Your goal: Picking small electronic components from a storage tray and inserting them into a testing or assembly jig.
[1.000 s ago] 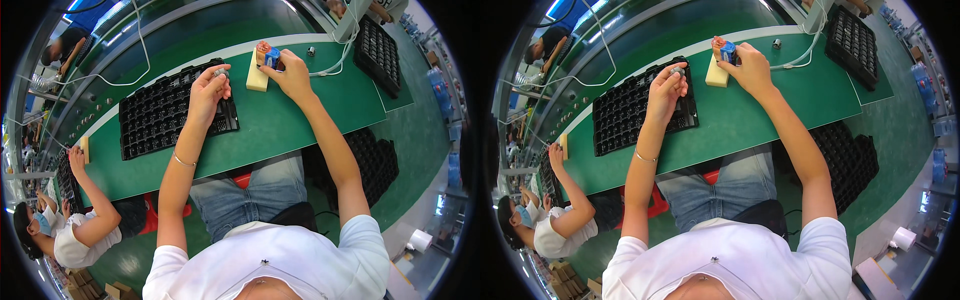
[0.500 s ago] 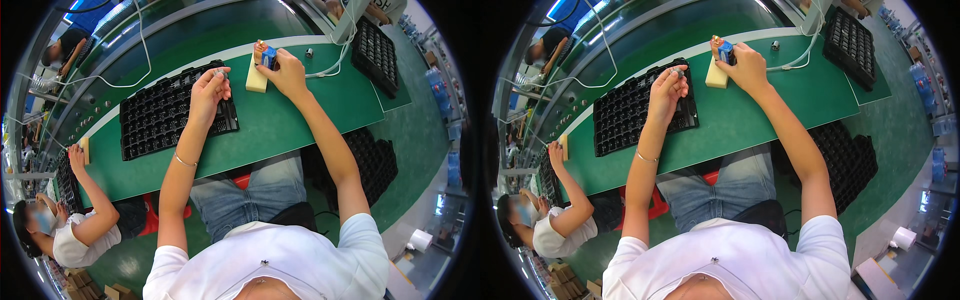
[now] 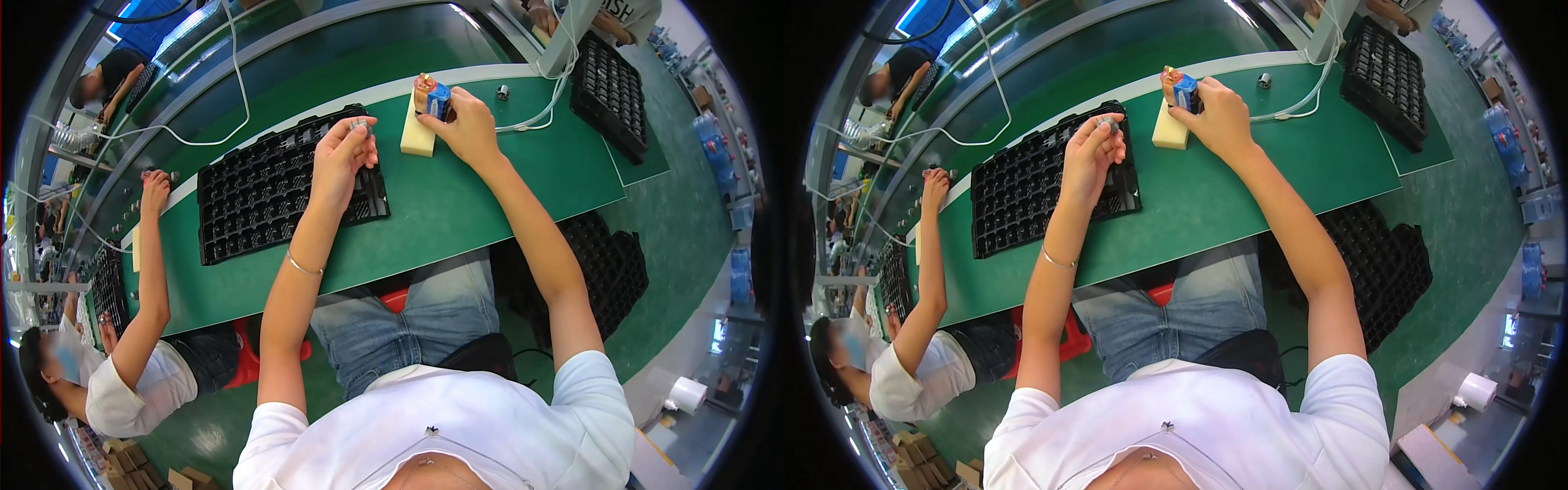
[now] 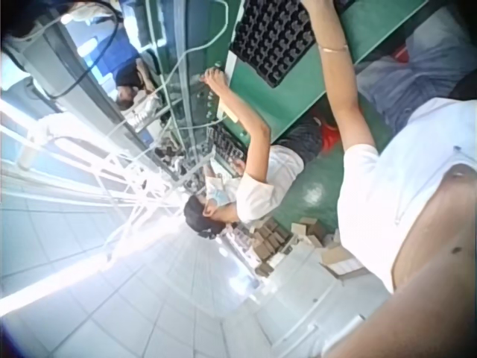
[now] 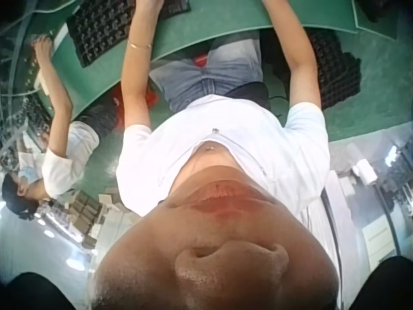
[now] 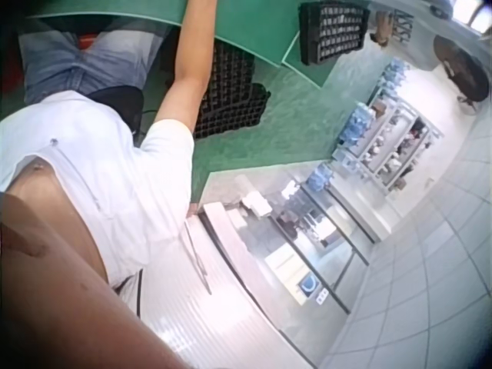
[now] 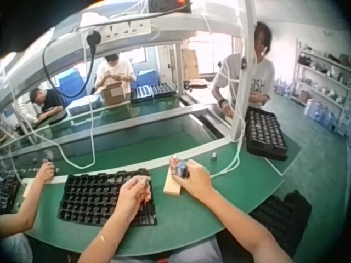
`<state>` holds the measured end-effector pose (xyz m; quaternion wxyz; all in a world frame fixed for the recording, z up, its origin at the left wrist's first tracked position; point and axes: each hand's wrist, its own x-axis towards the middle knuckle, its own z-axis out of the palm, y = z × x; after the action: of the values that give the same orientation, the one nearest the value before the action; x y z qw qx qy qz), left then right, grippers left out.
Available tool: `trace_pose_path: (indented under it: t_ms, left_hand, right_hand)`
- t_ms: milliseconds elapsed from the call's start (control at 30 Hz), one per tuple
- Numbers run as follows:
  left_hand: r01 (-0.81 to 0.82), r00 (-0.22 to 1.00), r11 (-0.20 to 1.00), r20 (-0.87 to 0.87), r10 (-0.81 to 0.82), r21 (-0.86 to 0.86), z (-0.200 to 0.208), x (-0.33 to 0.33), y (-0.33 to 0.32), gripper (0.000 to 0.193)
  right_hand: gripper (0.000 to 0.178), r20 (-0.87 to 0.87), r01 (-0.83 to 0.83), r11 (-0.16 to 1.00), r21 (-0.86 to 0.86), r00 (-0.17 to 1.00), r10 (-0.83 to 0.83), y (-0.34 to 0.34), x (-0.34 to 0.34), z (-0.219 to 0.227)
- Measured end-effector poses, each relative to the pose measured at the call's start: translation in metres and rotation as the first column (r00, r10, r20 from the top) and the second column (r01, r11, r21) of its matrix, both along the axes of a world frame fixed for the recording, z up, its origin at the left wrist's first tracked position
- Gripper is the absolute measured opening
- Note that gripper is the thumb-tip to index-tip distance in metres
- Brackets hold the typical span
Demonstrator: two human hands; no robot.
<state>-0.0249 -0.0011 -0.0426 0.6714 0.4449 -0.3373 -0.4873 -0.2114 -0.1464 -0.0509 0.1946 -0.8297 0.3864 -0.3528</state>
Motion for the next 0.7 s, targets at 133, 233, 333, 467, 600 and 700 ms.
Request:
trace_pose_path:
  t_ms: [133,233,333,467,600,700]
  left_hand:
    - [-0.009,0.995,1.0,0.101,0.007,0.02,0.0,-0.003,-0.001,0.023]
    - [0.006,0.991,1.0,0.136,-0.008,0.015,0.002,-0.004,0.001,0.023]
    - [0.006,0.991,1.0,0.13,-0.008,0.014,0.0,-0.002,0.001,0.024]
    - [-0.006,0.994,1.0,0.108,0.005,0.007,0.0,-0.005,0.0,0.022]
    - [-0.004,0.993,1.0,0.115,0.005,-0.002,0.001,-0.005,-0.001,0.022]
    - [-0.004,0.994,1.0,0.108,0.005,-0.003,0.0,-0.004,0.0,0.022]
  right_hand:
    - [0.04,0.083,-0.05,0.998,-0.023,0.995,0.052,-0.003,0.0,-0.005]
    - [0.04,0.104,-0.057,0.998,-0.011,0.993,0.058,-0.001,0.0,-0.007]
    - [0.039,0.101,-0.05,0.999,-0.012,0.994,0.051,0.0,0.002,-0.007]
    - [0.042,0.112,-0.064,0.998,0.021,0.992,0.061,-0.001,0.001,-0.007]
    - [0.042,0.102,-0.042,0.999,0.012,0.994,0.041,-0.003,0.007,-0.009]
    - [0.041,0.081,-0.043,0.998,-0.041,0.996,0.046,0.0,0.01,-0.011]
